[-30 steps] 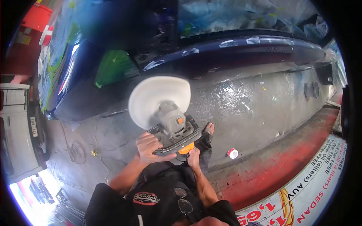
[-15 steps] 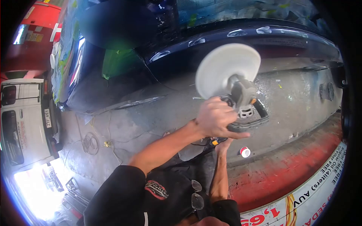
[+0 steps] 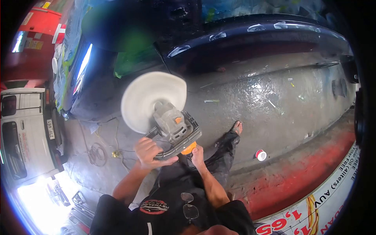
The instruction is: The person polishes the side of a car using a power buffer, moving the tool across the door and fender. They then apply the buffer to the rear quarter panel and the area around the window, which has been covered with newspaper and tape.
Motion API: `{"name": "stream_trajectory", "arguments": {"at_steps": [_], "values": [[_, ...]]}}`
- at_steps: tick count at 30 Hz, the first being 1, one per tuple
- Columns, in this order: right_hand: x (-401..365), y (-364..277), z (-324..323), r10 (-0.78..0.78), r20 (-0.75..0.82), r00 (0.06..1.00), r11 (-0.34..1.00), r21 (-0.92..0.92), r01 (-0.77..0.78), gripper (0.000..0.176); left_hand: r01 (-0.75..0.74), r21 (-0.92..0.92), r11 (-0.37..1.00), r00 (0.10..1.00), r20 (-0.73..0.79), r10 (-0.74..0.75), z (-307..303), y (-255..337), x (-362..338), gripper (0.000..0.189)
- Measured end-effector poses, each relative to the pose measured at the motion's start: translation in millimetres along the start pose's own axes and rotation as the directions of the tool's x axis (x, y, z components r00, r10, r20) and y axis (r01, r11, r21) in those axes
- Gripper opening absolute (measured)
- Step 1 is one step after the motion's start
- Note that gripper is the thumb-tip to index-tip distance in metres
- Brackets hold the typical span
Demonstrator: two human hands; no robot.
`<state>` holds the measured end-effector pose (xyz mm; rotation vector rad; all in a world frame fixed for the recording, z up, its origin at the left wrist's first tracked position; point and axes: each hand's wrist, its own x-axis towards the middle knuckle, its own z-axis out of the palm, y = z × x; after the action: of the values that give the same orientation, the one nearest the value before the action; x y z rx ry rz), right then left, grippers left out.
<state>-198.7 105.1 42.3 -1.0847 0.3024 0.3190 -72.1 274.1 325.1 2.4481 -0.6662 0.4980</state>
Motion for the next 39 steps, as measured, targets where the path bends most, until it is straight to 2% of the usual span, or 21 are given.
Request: {"name": "stream_trajectory", "arguments": {"at_steps": [2,6,9,12,14,15,16,17,18,20,21,24,27,30,32,33,36,37,39], "values": [[-2.5,-14.5,-15.4,-0.012,-0.044,0.999,0.999,-0.041,0.011,0.089,0.002,-0.069,0.998,0.999,-0.04,-0.004,11.6,5.4,9.2,0.054],[5.3,-70.7,-68.6,-0.104,-0.076,0.992,0.981,-0.172,0.09,0.084,-0.035,-0.164,0.986,0.997,-0.071,0.024,53.1,28.1,54.5,0.051],[13.3,-98.2,-108.2,-0.07,-0.185,0.98,0.993,-0.102,0.052,0.072,-0.088,-0.191,0.978,0.994,-0.079,0.074,91.8,59.1,108.0,0.049],[24.7,-141.2,-138.2,-0.076,-0.207,0.975,0.997,-0.012,0.075,0.067,-0.124,-0.19,0.974,0.992,-0.063,0.114,129.4,96.2,163.5,0.049],[35.6,-144.2,-166.8,-0.078,-0.261,0.962,0.994,0.059,0.096,0.067,-0.169,-0.178,0.969,0.985,-0.05,0.162,156.9,117.0,196.7,0.052],[50.5,-116.2,-191.0,-0.071,-0.318,0.946,0.99,0.097,0.106,0.068,-0.189,-0.171,0.967,0.982,-0.042,0.184,170.5,127.4,212.9,0.053],[61.2,-130.1,-197.0,-0.062,-0.37,0.927,0.984,0.132,0.118,0.069,-0.196,-0.179,0.964,0.98,-0.029,0.194,184.6,138.5,229.5,0.051],[56.8,-149.7,-214.2,0.01,-0.268,0.963,0.956,0.286,0.07,0.071,-0.202,-0.186,0.962,0.979,-0.016,0.202,198.3,150.1,245.5,0.049],[61.9,-173.8,-218.6,-0.004,-0.282,0.959,0.953,0.289,0.089,0.078,-0.205,-0.194,0.959,0.978,-0.002,0.209,211.2,160.2,261.5,0.047],[74.2,-218.1,-228.2,-0.03,-0.306,0.952,0.948,0.294,0.124,0.092,-0.225,-0.189,0.956,0.972,0.027,0.234,235.9,183.6,296.7,0.055],[78.5,-246.7,-229.8,0.088,-0.429,0.899,0.949,0.31,0.055,0.088,-0.239,-0.191,0.952,0.967,0.039,0.251,249.3,194.4,312.0,0.058],[86.7,-284.8,-258.6,0.127,-0.382,0.915,0.906,0.42,0.049,0.081,-0.295,-0.221,0.93,0.954,-0.007,0.301,291.3,223.3,355.5,0.062],[91.4,-314.1,-271.2,0.132,-0.422,0.897,0.91,0.41,0.06,0.081,-0.286,-0.267,0.92,0.956,-0.021,0.291,312.3,237.1,374.7,0.061],[80.9,-314.0,-271.3,0.074,-0.439,0.895,0.932,0.35,0.095,0.077,-0.263,-0.264,0.928,0.962,0.001,0.273,303.8,232.9,365.9,0.054],[73.1,-294.8,-260.5,0.027,-0.464,0.885,0.956,0.271,0.113,0.074,-0.241,-0.234,0.942,0.967,0.023,0.254,278.2,218.0,346.0,0.05],[69.0,-290.3,-245.2,0.03,-0.519,0.854,0.944,0.295,0.146,0.067,-0.231,-0.228,0.946,0.969,0.028,0.244,262.1,209.2,332.4,0.048],[57.2,-225.4,-221.3,-0.144,-0.354,0.924,0.989,-0.035,0.141,0.081,-0.225,-0.204,0.953,0.971,0.034,0.237,209.6,172.7,281.3,0.048],[57.5,-185.4,-215.9,-0.118,-0.293,0.949,0.992,-0.068,0.102,0.079,-0.214,-0.175,0.961,0.974,0.031,0.223,191.1,160.4,262.3,0.049],[54.1,-135.3,-181.4,-0.064,-0.265,0.962,0.997,-0.051,0.052,0.078,-0.188,-0.144,0.972,0.981,0.027,0.194,154.5,133.8,222.6,0.051]]}}
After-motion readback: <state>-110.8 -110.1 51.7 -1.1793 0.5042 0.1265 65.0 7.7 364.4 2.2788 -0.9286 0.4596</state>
